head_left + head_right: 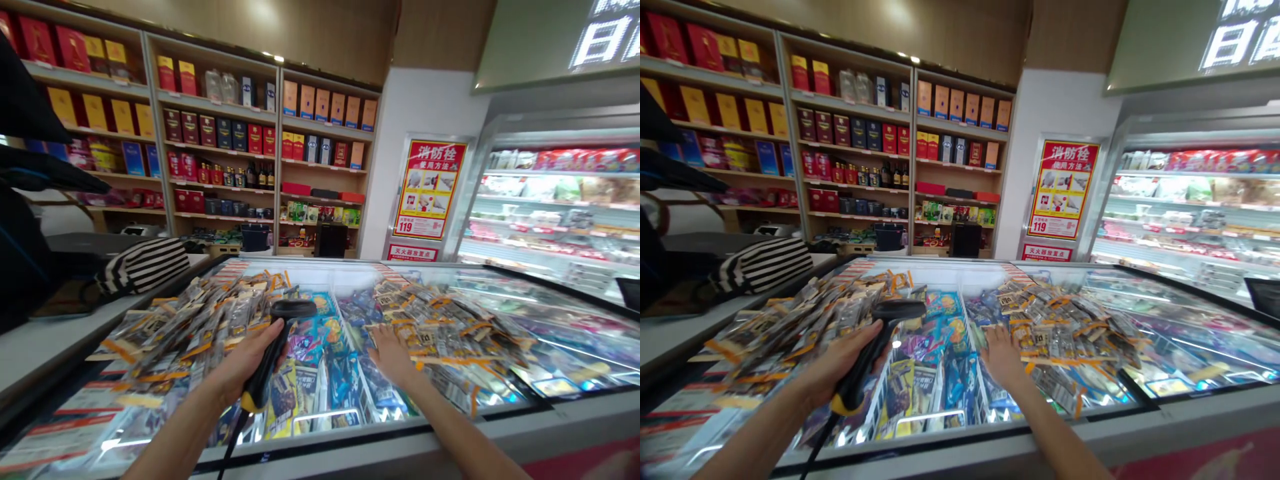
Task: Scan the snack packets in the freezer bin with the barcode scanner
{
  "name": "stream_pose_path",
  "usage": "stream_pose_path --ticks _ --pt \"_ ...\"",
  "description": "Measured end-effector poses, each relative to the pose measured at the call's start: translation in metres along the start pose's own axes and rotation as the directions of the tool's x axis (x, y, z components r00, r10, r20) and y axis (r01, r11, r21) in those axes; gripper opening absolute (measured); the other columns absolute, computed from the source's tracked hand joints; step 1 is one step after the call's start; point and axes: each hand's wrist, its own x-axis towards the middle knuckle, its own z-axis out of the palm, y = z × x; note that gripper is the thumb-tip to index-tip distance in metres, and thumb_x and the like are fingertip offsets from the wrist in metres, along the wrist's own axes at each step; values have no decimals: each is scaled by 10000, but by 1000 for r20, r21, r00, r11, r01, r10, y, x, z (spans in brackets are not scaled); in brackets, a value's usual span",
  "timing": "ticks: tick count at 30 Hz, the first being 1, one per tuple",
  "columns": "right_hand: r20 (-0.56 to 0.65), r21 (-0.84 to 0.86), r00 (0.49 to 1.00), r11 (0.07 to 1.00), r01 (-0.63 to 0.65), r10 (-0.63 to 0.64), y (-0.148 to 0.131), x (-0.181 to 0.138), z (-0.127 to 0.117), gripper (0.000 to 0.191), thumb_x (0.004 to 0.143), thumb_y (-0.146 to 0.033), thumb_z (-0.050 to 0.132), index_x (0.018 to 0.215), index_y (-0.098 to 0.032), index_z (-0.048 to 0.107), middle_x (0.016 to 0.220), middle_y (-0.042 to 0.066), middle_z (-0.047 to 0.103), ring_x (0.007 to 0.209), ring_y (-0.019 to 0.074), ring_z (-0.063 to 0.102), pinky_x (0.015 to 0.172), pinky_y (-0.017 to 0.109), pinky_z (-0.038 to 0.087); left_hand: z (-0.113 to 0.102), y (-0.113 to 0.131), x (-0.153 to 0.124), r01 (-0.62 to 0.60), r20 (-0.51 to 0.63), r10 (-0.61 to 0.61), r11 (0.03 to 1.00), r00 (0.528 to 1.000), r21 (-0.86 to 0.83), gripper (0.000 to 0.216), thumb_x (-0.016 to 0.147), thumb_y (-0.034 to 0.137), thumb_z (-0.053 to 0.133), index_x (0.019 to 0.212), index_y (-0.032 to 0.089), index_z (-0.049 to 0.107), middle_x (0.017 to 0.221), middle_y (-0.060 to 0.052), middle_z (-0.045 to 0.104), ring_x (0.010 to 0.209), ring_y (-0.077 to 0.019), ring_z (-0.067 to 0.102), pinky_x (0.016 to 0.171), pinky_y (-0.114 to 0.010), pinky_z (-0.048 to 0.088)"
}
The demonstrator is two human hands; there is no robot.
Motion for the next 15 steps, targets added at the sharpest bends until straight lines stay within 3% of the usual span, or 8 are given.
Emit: stream_pose_path --ticks 5,10,13,15 --pt "-44 90 986 983 161 -158 -16 36 4 484 683 -97 377 1157 -34 451 1222 170 450 1139 205 394 959 288 270 17 -1 31 -11 9 12 1000 1000 -19 326 671 464 547 632 142 516 493 10 559 399 -76 478 404 -183 361" --pt "1 70 1000 997 27 -28 -21 65 -10 385 636 -43 391 970 -54 581 939 185 611 919 245 557 839 324 386 27 3 61 -21 31 23 999 999 -46 335 674 480 533 677 145 521 493 18 545 389 -74 466 393 -183 348" --pt "-133 295 990 955 -5 46 -13 82 -15 418 639 -57 383 1008 -105 573 950 143 629 911 230 569 855 339 381 26 -4 69 -20 41 22 998 999 -59 345 658 495 542 659 152 514 496 17 542 389 -75 457 391 -187 336" --pt "-252 565 951 825 -8 181 -6 92 -12 464 642 -91 378 1081 -105 525 1000 128 618 946 216 558 880 344 369 23 -7 68 -7 61 10 999 998 -45 346 645 500 552 650 157 513 482 23 534 386 -76 446 395 -192 326"
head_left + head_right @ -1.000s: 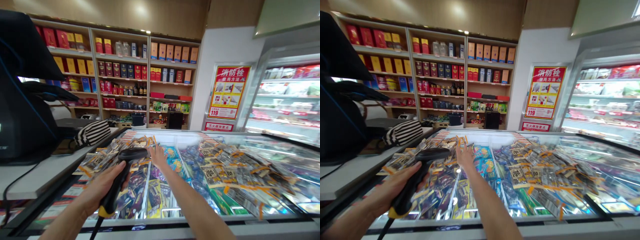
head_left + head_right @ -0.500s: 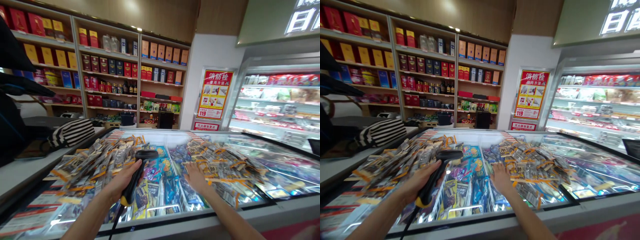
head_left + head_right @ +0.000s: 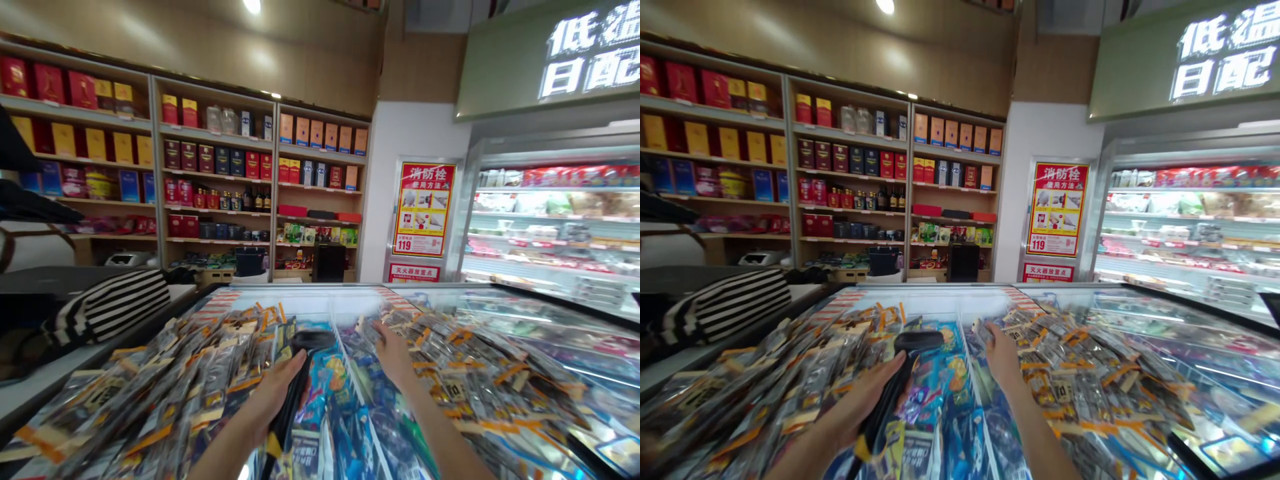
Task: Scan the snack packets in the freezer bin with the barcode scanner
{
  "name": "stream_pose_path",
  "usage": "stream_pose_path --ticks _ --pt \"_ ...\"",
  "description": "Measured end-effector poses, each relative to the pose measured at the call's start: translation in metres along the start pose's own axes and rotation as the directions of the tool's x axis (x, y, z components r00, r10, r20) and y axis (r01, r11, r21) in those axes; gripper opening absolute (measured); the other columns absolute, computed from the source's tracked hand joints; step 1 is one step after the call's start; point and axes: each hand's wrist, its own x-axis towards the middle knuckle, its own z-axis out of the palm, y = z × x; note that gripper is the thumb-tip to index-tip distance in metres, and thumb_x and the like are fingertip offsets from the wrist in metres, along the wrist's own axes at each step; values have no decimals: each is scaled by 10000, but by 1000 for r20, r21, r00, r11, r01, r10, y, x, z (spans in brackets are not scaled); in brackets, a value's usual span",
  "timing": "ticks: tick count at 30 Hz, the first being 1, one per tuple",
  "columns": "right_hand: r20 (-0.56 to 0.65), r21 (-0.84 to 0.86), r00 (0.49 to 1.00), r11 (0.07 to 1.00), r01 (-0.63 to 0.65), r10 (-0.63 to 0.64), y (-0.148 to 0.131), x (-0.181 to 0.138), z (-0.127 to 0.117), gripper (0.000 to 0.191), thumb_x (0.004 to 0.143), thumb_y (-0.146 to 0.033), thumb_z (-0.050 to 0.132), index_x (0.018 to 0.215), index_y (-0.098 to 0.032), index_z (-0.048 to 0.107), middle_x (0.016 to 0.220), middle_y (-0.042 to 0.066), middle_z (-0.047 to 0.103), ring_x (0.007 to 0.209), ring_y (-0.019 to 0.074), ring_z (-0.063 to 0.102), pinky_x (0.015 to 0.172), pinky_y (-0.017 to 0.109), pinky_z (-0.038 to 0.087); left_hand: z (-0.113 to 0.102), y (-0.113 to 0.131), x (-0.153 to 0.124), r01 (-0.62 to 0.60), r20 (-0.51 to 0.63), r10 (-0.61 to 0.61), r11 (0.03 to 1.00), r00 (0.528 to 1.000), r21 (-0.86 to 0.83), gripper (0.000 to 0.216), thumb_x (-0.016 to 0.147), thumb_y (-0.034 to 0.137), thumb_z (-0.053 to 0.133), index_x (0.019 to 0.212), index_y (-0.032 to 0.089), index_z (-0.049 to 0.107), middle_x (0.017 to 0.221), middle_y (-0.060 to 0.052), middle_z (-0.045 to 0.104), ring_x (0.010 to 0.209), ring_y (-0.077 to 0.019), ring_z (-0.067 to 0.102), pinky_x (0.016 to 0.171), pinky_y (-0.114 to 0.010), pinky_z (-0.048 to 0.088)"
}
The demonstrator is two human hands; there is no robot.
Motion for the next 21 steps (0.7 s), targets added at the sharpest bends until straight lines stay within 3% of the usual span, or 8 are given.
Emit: stream_pose_path --ticks 2,4,6,9,14,18,21 --pt "-96 360 987 929 -87 130 9 6 6 515 638 -139 386 1145 -91 461 1033 125 603 955 209 556 863 345 390 -4 1 -4 17 29 -18 1000 999 19 355 652 510 537 624 157 511 477 21 533 392 -77 444 409 -196 325" --pt "-80 641 966 755 -140 246 17 7 15 566 617 -186 420 1177 -108 415 1036 107 600 927 207 569 815 344 425 -7 4 -9 16 76 -17 1000 997 19 365 665 512 521 598 153 515 484 14 539 405 -76 445 427 -197 331" --pt "-39 789 951 594 -159 306 20 5 23 593 587 -214 458 1174 -149 407 1015 71 609 904 203 577 786 342 441 -8 7 -12 -5 85 4 1000 996 15 362 674 502 516 598 149 524 486 12 541 411 -75 443 435 -195 330" --pt "16 855 939 482 -191 344 18 1 32 512 573 -245 472 1079 -169 478 903 35 641 884 201 579 758 331 451 -10 6 -11 -4 31 4 1000 1000 18 347 675 496 520 631 152 525 486 17 537 404 -75 440 426 -193 322" --pt "25 829 927 510 -228 374 13 0 41 323 562 -279 505 868 -178 529 746 9 641 776 192 594 705 312 461 -13 0 -5 9 16 -9 1000 1000 5 359 684 503 504 646 147 527 476 20 523 382 -73 432 406 -194 314" --pt "-9 797 937 568 -204 349 15 1 46 250 574 -273 525 811 -193 508 768 -1 626 782 173 584 707 287 455 -12 3 -9 6 29 -5 999 1000 -54 330 702 474 505 705 146 544 513 10 551 409 -76 457 414 -187 331" --pt "20 810 945 549 -207 327 19 0 47 249 588 -282 529 820 -203 485 804 1 622 830 181 576 699 287 458 -11 7 -13 35 77 -28 996 997 -87 320 696 458 525 678 139 549 530 -10 578 422 -78 471 420 -186 351"
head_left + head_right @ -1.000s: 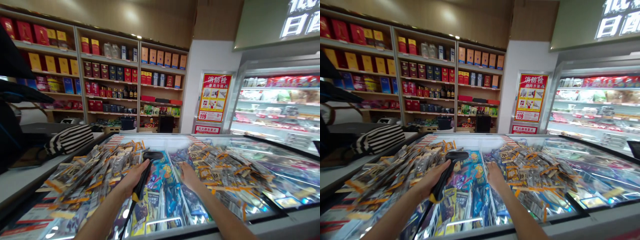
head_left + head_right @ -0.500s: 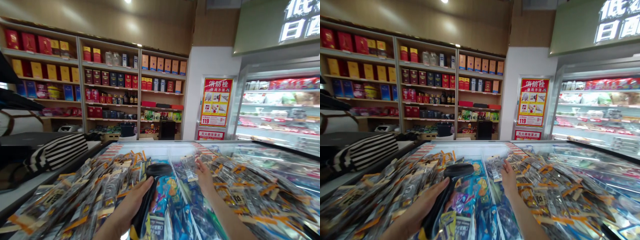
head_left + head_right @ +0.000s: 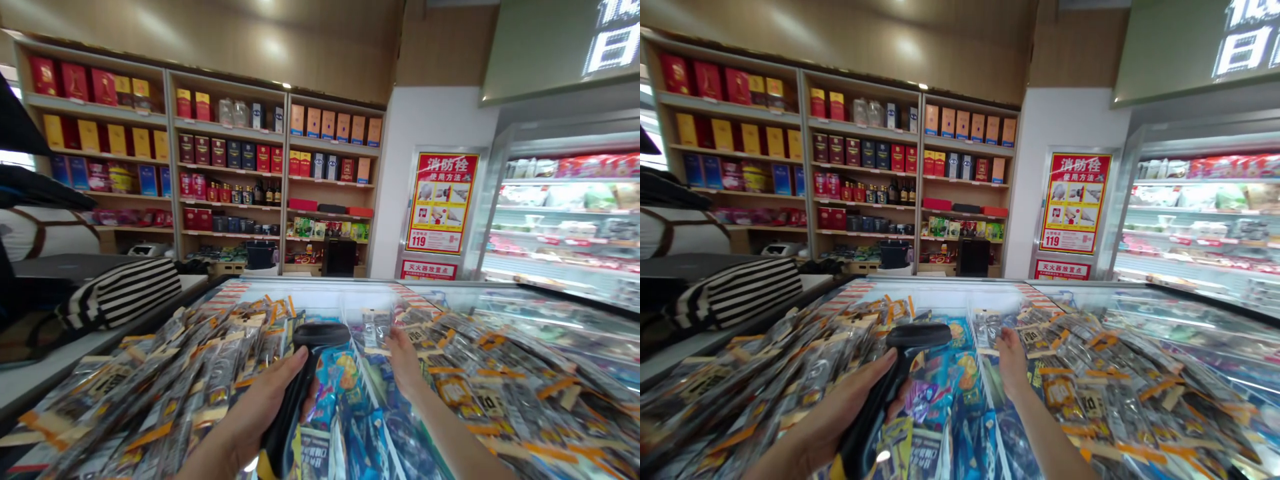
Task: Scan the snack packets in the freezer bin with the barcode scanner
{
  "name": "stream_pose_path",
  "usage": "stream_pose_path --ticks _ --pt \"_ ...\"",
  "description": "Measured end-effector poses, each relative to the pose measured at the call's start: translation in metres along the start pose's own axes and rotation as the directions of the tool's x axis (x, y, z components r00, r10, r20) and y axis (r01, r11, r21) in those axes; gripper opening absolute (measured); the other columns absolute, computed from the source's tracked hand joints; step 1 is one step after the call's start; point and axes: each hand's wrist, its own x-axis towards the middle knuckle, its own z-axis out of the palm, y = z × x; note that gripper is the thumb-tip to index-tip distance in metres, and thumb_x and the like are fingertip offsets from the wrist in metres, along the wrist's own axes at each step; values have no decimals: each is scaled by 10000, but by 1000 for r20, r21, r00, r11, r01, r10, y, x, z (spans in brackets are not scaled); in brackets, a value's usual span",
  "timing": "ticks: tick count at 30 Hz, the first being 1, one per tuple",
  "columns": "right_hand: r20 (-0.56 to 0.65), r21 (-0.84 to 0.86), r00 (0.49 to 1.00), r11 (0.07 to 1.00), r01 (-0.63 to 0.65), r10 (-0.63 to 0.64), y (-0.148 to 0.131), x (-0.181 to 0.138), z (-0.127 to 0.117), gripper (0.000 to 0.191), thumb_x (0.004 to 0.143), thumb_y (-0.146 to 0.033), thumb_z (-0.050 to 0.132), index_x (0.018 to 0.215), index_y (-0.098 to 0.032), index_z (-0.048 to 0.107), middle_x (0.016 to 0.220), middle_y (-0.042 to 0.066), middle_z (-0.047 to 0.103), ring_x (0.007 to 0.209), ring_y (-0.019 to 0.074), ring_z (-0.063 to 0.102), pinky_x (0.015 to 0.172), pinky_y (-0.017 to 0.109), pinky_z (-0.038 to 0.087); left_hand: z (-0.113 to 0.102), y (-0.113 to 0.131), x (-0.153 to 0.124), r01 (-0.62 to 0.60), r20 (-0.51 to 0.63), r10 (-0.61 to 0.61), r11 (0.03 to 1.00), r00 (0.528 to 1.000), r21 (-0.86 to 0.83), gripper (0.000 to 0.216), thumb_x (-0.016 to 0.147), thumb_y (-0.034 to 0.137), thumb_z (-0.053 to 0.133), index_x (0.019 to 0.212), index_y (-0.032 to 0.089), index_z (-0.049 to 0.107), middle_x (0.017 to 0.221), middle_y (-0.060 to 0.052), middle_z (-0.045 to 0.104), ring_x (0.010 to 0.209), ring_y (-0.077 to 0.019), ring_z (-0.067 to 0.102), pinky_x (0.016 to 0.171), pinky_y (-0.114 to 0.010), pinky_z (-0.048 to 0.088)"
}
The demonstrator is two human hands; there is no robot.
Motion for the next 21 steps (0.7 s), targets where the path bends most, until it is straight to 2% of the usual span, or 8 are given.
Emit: stream_pose_path --ticks 4,8,17,21 --pt "11 29 1000 999 17 -17 1 1 -3 259 588 -285 540 825 -199 482 804 8 620 828 188 576 690 295 458 1 3 -4 36 20 -36 998 999 -41 319 682 451 546 713 135 574 543 -21 594 424 -79 483 422 -183 365" --pt "-3 56 999 997 49 -49 2 1 -4 275 580 -294 560 826 -188 497 779 -1 619 794 179 575 672 285 448 2 5 -9 62 12 -62 998 998 -14 318 680 445 553 684 128 574 554 -24 597 440 -79 498 436 -179 379" --pt "-52 56 997 997 53 -50 1 -1 -2 268 570 -279 583 812 -195 506 703 -24 609 694 145 566 624 257 434 5 10 -19 59 105 -59 998 993 2 316 664 436 576 667 122 553 550 -31 593 443 -83 510 427 -171 366" --pt "-52 14 998 999 44 -44 2 -1 -4 282 589 -281 556 851 -195 495 677 -25 613 646 144 571 620 266 437 2 14 -20 21 94 -28 997 995 70 314 656 443 579 656 131 538 557 -22 585 451 -82 502 435 -175 363"
